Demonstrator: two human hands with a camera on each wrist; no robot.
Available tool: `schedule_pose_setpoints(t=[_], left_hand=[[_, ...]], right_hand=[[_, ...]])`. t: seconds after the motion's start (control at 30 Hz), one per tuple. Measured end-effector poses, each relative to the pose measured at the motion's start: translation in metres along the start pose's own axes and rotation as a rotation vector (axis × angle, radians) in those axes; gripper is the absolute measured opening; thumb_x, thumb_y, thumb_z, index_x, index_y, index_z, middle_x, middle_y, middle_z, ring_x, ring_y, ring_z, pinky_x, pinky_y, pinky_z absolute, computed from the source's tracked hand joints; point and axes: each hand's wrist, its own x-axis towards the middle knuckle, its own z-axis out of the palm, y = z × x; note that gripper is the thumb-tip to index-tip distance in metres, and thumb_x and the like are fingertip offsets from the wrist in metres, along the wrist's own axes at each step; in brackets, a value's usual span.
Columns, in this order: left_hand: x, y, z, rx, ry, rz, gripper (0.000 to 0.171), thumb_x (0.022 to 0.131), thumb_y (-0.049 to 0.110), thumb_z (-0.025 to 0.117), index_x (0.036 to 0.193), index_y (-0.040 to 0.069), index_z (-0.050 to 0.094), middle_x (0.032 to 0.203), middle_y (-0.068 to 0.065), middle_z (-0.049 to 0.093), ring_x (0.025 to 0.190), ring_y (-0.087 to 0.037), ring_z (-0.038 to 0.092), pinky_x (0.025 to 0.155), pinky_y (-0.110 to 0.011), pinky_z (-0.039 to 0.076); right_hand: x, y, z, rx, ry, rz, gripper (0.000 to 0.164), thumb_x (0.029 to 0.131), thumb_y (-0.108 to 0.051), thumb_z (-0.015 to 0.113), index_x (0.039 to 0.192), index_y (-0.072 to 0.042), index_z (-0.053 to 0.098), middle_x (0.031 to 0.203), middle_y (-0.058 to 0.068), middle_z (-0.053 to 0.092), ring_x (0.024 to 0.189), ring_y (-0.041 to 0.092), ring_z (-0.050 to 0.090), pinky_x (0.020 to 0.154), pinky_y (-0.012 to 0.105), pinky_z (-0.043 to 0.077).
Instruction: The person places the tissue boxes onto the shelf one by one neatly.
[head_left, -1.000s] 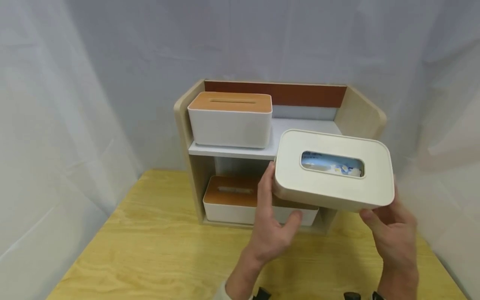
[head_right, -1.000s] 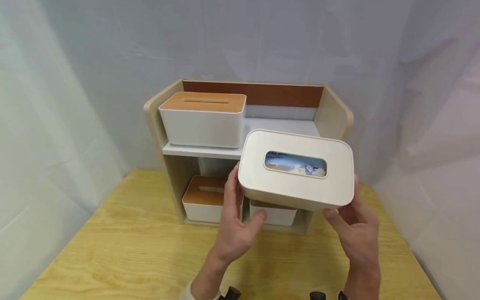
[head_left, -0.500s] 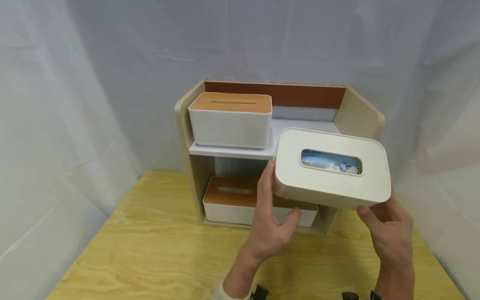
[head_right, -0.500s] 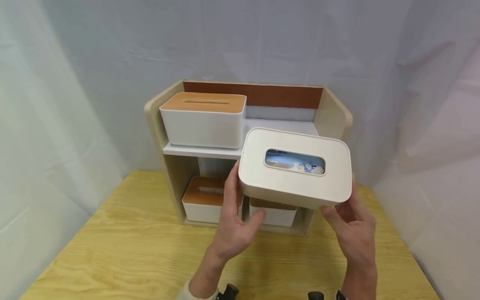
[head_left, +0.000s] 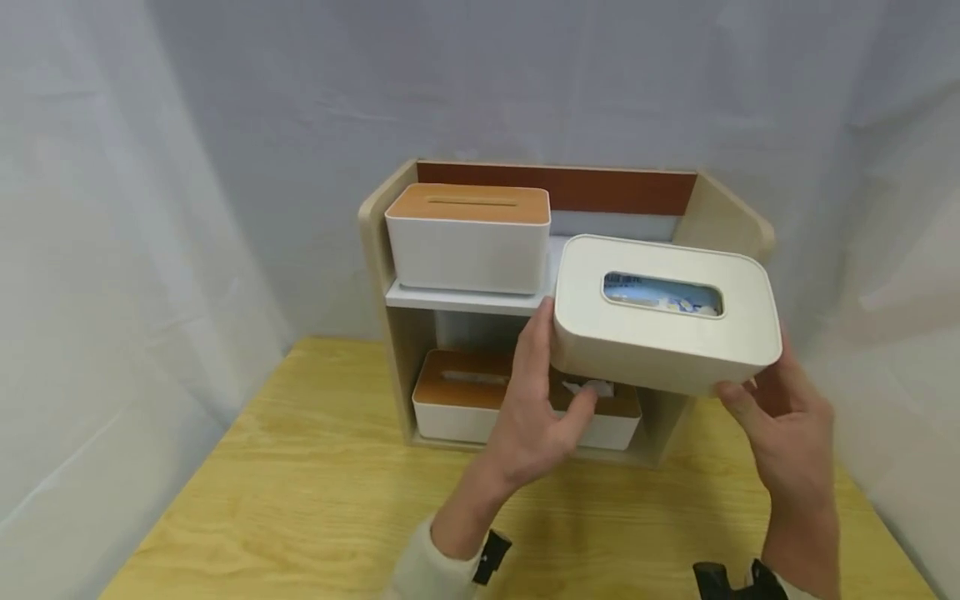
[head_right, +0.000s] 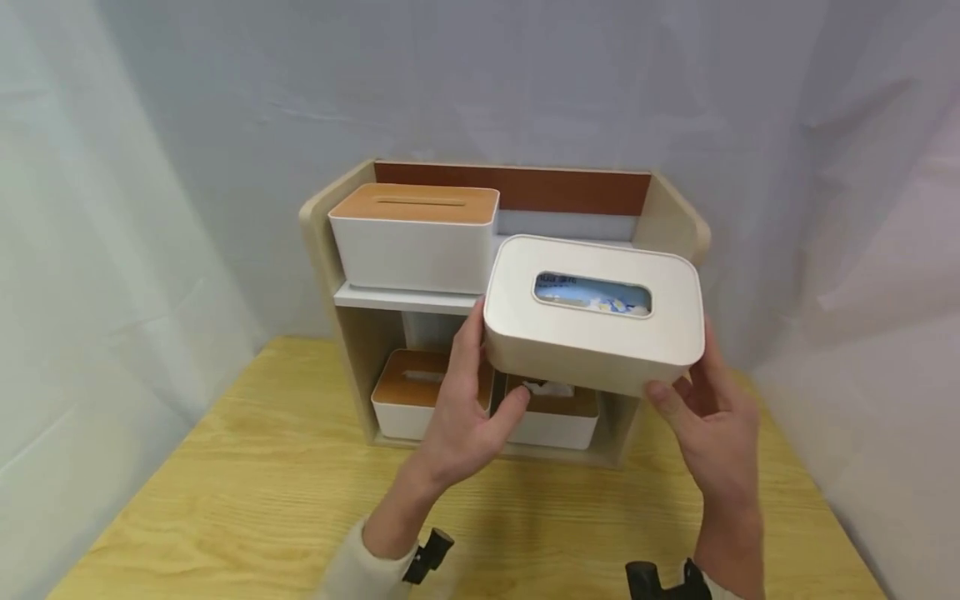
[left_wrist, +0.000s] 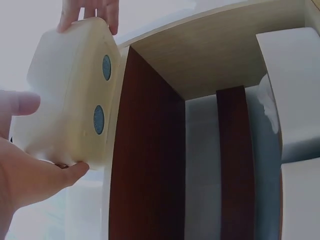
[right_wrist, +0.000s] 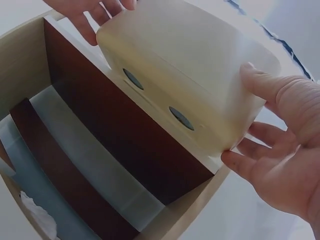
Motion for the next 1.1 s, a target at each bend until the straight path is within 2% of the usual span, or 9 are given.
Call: schedule_pose_setpoints(t=[0.13, 0.23, 0.4, 0.57, 0.77, 0.97, 1.1], left_hand=[[0.003, 0.002, -0.001, 0.013, -0.043, -0.029, 0.095, 0.085, 0.0, 0.062, 0.159, 0.006, 0.004, 0.164, -0.008, 0.013, 0.147, -0.024, 0.021, 0.12, -0.043, 0.025], [0.006, 0.003, -0.001, 0.053, -0.051, -0.05, 0.093, 0.086, 0.002, 0.061, 0.159, 0.007, 0.004, 0.165, -0.008, 0.012, 0.147, -0.023, 0.02, 0.119, -0.044, 0.025], [0.015, 0.004, -0.001, 0.139, -0.029, -0.096, 0.086, 0.089, 0.002, 0.058, 0.159, 0.005, 0.007, 0.162, -0.013, 0.018, 0.144, -0.026, 0.025, 0.116, -0.046, 0.031], [0.026, 0.003, -0.003, 0.204, -0.01, -0.147, 0.079, 0.095, 0.007, 0.058, 0.159, 0.003, 0.012, 0.154, -0.02, 0.029, 0.136, -0.03, 0.032, 0.109, -0.046, 0.041], [0.035, -0.003, -0.007, 0.21, -0.024, -0.183, 0.075, 0.098, 0.012, 0.057, 0.159, 0.003, 0.012, 0.151, -0.022, 0.03, 0.133, -0.03, 0.037, 0.106, -0.045, 0.044], [0.04, -0.007, -0.009, 0.242, -0.026, -0.187, 0.075, 0.099, 0.016, 0.057, 0.158, 0.001, 0.014, 0.149, -0.024, 0.032, 0.13, -0.032, 0.039, 0.104, -0.045, 0.046], [0.044, -0.01, -0.009, 0.271, -0.02, -0.178, 0.075, 0.098, 0.016, 0.058, 0.158, 0.0, 0.017, 0.146, -0.025, 0.034, 0.126, -0.032, 0.04, 0.1, -0.044, 0.048]], right_hand=[[0.004, -0.004, -0.003, -0.018, -0.009, 0.002, 0.072, 0.085, 0.025, 0.057, 0.15, 0.008, 0.031, 0.157, 0.023, 0.033, 0.139, 0.026, 0.042, 0.103, 0.023, 0.045], [0.008, -0.006, -0.004, -0.046, -0.01, 0.005, 0.071, 0.085, 0.026, 0.057, 0.15, 0.008, 0.033, 0.156, 0.022, 0.036, 0.139, 0.025, 0.042, 0.103, 0.022, 0.045], [0.017, -0.01, -0.002, -0.164, 0.014, 0.051, 0.069, 0.086, 0.023, 0.057, 0.15, 0.002, 0.039, 0.153, 0.018, 0.042, 0.137, 0.022, 0.045, 0.098, 0.019, 0.047], [0.029, -0.012, 0.001, -0.25, 0.002, 0.078, 0.066, 0.089, 0.018, 0.057, 0.15, -0.002, 0.041, 0.151, 0.014, 0.046, 0.134, 0.019, 0.048, 0.093, 0.015, 0.048], [0.038, -0.013, 0.004, -0.415, 0.005, 0.144, 0.064, 0.094, 0.008, 0.058, 0.152, -0.014, 0.042, 0.147, 0.009, 0.049, 0.129, 0.014, 0.051, 0.09, 0.012, 0.047], [0.044, -0.011, 0.004, -0.546, -0.006, 0.176, 0.064, 0.097, 0.001, 0.058, 0.154, -0.022, 0.039, 0.147, 0.007, 0.048, 0.125, 0.012, 0.052, 0.088, 0.012, 0.045], [0.048, -0.009, 0.004, -0.576, 0.024, 0.182, 0.063, 0.097, -0.002, 0.059, 0.153, -0.023, 0.04, 0.142, 0.005, 0.051, 0.122, 0.011, 0.054, 0.085, 0.013, 0.046]])
